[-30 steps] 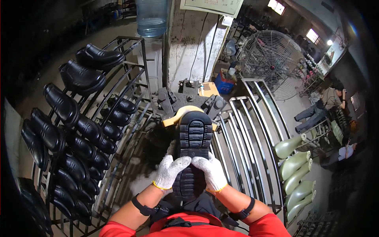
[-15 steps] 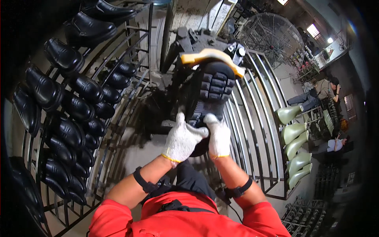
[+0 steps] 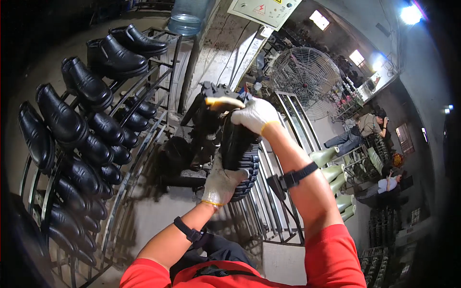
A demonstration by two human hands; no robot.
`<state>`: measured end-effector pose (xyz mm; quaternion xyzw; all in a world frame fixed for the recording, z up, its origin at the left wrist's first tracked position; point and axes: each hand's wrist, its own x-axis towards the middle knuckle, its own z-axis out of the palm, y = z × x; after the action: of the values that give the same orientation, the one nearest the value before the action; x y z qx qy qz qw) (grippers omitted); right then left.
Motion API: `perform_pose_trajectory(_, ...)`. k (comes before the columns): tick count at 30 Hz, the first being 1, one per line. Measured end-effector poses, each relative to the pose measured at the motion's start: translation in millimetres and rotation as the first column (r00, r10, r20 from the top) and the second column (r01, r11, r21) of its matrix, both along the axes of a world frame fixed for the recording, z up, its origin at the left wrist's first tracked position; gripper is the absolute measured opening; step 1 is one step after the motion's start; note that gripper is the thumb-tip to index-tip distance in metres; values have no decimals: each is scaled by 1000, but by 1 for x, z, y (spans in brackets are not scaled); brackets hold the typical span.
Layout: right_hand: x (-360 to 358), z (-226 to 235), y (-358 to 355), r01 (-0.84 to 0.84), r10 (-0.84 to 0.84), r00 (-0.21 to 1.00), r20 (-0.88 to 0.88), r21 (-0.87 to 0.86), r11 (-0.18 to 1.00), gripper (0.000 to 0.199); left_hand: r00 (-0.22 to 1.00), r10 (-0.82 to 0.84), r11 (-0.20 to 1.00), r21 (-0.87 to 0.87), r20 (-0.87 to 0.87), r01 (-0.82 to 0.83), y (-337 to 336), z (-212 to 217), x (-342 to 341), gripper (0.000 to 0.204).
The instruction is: The recorder is performing shoe lasting, specifically placing shoe uppers onto lasts using a specialized machine and organizing the finished components on racks.
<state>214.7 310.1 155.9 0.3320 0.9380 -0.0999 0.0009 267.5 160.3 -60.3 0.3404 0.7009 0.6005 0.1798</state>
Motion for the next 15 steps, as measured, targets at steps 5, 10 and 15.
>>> perform_pose_trajectory(5, 78, -35, -36, -15, 27, 937, -349, 38, 999, 42, 958, 102, 985, -159, 267, -61, -49, 26, 29, 109)
perform_pose_trajectory(10, 250, -96, -67, -389, 246, 762, -600, -120, 913, 75, 629, -549, 835, 387, 550, 390, -83, -40, 87, 81)
perform_pose_trajectory(15, 269, -80, -45, -505, 224, 825, -519, -498, 705, 97, 577, -382, 904, 422, 721, 71, -96, -112, 117, 32)
